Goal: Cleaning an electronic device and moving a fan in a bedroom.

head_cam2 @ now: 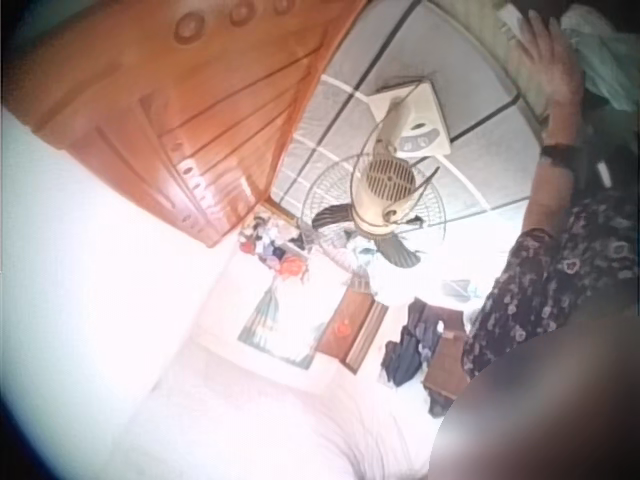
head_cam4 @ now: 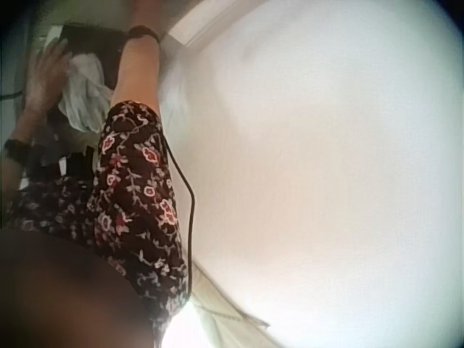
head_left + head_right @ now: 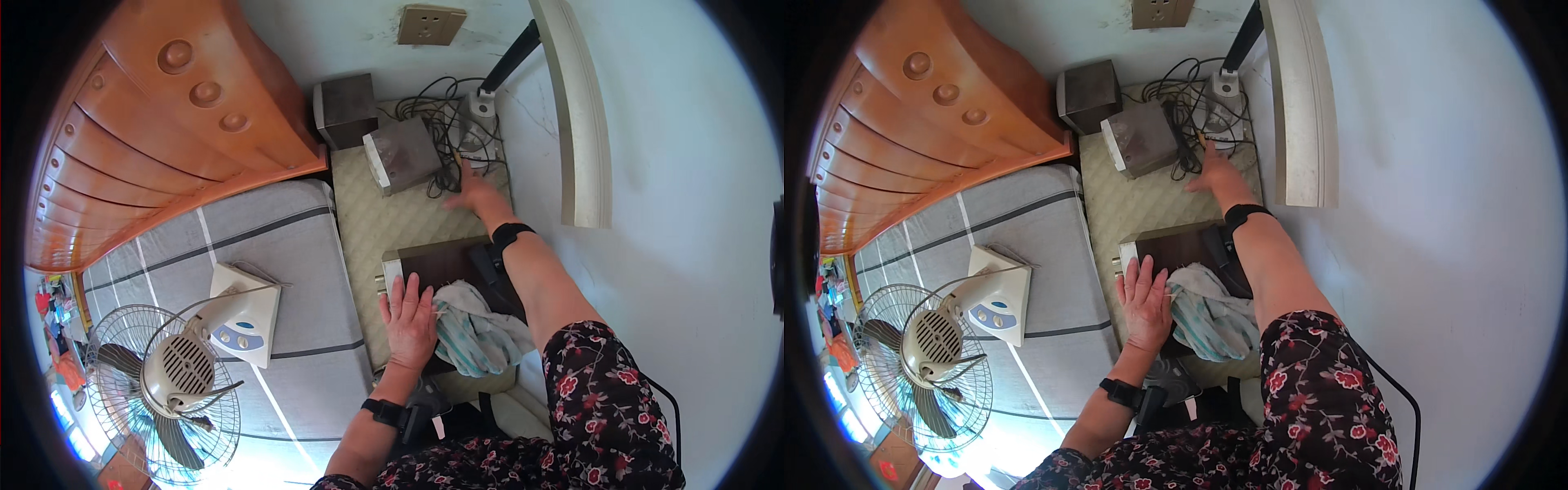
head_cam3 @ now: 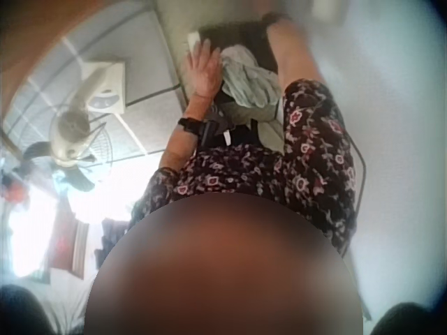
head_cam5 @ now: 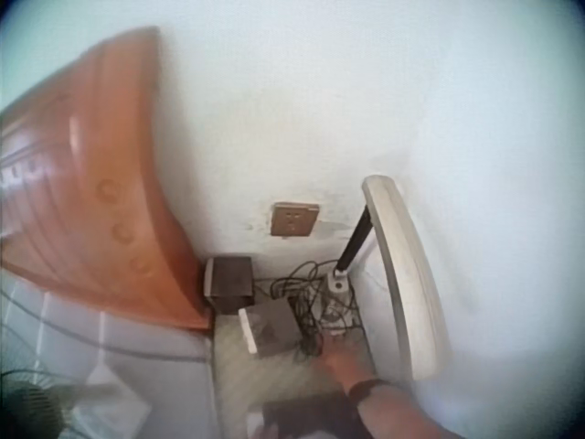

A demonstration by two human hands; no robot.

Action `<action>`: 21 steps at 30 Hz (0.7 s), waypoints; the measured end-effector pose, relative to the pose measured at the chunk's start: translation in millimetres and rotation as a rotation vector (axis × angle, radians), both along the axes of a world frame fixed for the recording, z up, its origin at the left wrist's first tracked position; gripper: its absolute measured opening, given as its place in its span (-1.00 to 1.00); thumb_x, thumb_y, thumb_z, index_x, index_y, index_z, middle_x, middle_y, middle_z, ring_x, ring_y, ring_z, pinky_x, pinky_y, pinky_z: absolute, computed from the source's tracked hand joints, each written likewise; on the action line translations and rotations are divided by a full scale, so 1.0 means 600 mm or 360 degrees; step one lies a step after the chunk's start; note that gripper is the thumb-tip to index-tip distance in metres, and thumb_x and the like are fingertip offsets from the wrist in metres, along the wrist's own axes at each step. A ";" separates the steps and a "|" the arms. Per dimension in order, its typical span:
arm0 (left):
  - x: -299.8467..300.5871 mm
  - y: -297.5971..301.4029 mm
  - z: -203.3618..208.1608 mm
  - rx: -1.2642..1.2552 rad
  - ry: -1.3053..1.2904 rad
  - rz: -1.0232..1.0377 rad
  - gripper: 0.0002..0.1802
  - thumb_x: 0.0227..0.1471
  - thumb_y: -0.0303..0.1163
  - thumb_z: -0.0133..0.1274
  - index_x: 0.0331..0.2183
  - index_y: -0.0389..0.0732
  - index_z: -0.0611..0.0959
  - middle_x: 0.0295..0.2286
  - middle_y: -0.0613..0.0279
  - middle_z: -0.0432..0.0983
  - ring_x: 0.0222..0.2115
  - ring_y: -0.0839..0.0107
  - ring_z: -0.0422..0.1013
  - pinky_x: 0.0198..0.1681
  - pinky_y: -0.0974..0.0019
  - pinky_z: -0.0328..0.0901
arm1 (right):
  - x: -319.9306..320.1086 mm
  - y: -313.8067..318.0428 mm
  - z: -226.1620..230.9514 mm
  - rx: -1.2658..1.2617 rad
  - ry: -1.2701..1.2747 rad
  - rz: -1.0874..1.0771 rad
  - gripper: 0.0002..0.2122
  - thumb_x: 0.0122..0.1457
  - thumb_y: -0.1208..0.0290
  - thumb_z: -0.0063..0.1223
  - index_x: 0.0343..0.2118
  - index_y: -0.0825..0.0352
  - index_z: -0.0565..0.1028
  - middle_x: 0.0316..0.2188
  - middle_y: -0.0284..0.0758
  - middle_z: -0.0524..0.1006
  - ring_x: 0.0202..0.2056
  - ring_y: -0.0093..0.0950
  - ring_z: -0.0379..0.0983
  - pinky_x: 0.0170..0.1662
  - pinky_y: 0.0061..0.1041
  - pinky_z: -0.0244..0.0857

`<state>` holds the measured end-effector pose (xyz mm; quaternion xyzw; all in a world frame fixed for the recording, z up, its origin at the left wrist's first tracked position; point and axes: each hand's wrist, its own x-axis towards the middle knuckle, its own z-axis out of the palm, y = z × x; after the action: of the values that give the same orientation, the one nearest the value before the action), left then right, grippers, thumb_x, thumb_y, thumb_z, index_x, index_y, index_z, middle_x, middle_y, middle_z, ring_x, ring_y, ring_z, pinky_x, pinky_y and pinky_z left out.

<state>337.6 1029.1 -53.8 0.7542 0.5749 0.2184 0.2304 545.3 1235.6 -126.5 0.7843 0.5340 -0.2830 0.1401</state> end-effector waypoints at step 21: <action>-0.002 0.000 0.004 0.0069 0.0025 0.0051 -0.69 -0.03 -0.41 -0.02 -0.17 -0.16 0.56 0.05 0.18 0.28 0.12 0.13 0.10 0.14 -0.03 -0.10 | 0.041 -0.175 0.227 0.0922 0.1712 -0.0652 -0.97 -0.01 0.52 -0.02 -0.50 0.34 0.43 -0.52 -0.48 0.40 -0.39 -0.68 0.30 -0.32 -0.64 0.22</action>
<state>336.3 1029.3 -51.4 0.7514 0.5838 0.2286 0.2058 569.8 1130.6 9.9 0.6248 0.4239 -0.5022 -0.4216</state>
